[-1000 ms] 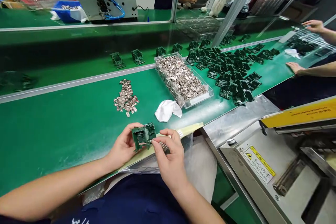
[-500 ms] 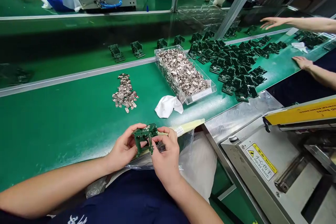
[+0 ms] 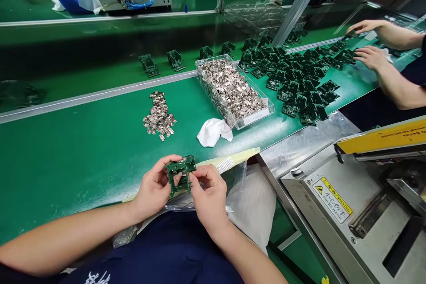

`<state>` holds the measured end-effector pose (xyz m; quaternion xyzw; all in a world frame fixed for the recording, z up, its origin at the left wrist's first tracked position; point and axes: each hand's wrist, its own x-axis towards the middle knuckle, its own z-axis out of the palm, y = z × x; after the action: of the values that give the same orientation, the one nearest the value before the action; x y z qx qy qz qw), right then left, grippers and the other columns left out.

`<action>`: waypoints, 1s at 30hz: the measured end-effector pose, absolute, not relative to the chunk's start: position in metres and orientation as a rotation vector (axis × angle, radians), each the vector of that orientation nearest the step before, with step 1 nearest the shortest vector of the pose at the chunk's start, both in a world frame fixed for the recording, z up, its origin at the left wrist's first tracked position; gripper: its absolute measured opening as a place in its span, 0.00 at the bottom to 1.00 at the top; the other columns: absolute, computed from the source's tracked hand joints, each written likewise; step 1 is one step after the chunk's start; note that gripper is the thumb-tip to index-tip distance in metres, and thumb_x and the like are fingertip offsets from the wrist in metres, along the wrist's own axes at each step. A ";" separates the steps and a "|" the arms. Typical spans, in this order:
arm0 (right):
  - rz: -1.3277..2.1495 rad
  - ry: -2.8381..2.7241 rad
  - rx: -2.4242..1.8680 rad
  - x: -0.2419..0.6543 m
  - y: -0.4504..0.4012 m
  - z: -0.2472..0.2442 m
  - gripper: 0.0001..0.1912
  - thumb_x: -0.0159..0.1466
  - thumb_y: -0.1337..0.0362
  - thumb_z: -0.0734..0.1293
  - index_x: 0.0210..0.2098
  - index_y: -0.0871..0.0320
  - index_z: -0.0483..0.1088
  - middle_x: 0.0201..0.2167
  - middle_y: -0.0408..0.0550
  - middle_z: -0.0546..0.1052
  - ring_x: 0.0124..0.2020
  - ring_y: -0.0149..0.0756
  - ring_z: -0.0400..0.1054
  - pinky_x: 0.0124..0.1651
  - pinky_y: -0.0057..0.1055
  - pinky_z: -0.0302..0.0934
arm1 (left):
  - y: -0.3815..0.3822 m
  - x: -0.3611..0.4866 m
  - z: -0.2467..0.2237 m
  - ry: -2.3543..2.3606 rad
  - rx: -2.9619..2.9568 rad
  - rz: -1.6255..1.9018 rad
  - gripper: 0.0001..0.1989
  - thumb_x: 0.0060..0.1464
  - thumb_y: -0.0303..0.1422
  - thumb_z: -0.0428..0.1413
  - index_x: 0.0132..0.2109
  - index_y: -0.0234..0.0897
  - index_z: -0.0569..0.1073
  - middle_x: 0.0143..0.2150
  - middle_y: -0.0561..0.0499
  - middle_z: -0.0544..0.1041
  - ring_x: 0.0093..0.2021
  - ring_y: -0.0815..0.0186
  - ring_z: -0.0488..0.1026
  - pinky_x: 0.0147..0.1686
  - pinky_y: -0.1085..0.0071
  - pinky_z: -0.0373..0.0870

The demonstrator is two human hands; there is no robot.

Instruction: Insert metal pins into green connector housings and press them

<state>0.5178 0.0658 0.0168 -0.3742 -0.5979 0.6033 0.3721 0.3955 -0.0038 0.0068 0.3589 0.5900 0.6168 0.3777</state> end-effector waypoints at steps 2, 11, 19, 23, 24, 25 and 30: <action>1.558 -1.502 -0.976 0.517 0.065 0.019 0.08 0.58 0.61 0.70 0.26 0.58 0.71 0.28 0.46 0.72 0.29 0.35 0.67 0.31 0.30 0.66 | -0.004 0.396 0.009 1.517 0.914 1.592 0.15 0.56 0.36 0.58 0.50 0.41 0.68 0.34 0.51 0.74 0.31 0.69 0.72 0.30 0.76 0.70; 1.676 -1.355 -1.039 0.524 0.055 0.014 0.11 0.54 0.60 0.74 0.24 0.59 0.70 0.25 0.44 0.72 0.28 0.33 0.66 0.32 0.28 0.63 | -0.014 0.403 0.009 1.540 0.987 1.521 0.15 0.56 0.30 0.56 0.51 0.38 0.67 0.36 0.51 0.76 0.32 0.71 0.72 0.30 0.79 0.69; 1.529 -1.307 -1.204 0.576 0.056 -0.008 0.17 0.60 0.50 0.69 0.32 0.58 0.70 0.27 0.44 0.70 0.26 0.32 0.64 0.28 0.27 0.64 | 0.029 0.415 0.011 1.434 0.867 1.627 0.18 0.51 0.37 0.62 0.47 0.37 0.67 0.40 0.49 0.76 0.39 0.67 0.75 0.37 0.74 0.73; 1.640 -1.354 -1.237 0.578 0.064 -0.031 0.21 0.57 0.46 0.70 0.31 0.60 0.70 0.24 0.44 0.70 0.24 0.31 0.62 0.25 0.27 0.61 | 0.073 0.434 0.005 1.267 0.807 1.686 0.21 0.47 0.40 0.64 0.43 0.37 0.66 0.40 0.49 0.75 0.39 0.67 0.75 0.39 0.73 0.73; 1.652 -1.365 -1.208 0.574 0.065 -0.035 0.21 0.56 0.46 0.70 0.31 0.60 0.70 0.23 0.44 0.70 0.23 0.31 0.61 0.25 0.26 0.60 | 0.081 0.440 0.002 1.224 0.808 1.687 0.21 0.46 0.41 0.65 0.43 0.37 0.66 0.39 0.50 0.75 0.39 0.67 0.75 0.40 0.73 0.72; 1.652 -1.367 -1.181 0.569 0.067 -0.039 0.21 0.55 0.46 0.70 0.30 0.60 0.70 0.23 0.43 0.69 0.23 0.30 0.61 0.25 0.26 0.58 | 0.087 0.445 0.000 1.191 0.810 1.684 0.22 0.45 0.41 0.65 0.42 0.36 0.66 0.37 0.50 0.75 0.38 0.68 0.75 0.40 0.73 0.72; 1.633 -1.367 -1.119 0.555 0.068 -0.045 0.23 0.58 0.44 0.68 0.23 0.58 0.64 0.19 0.41 0.66 0.20 0.29 0.57 0.22 0.26 0.54 | 0.091 0.457 -0.006 1.160 0.790 1.647 0.20 0.44 0.39 0.66 0.39 0.37 0.66 0.33 0.53 0.74 0.34 0.69 0.73 0.37 0.74 0.71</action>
<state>0.5553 0.0681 -0.0451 -0.4341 -0.5303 0.6333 0.3595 0.4566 0.0911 -0.0063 0.3222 0.4735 0.6719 0.4696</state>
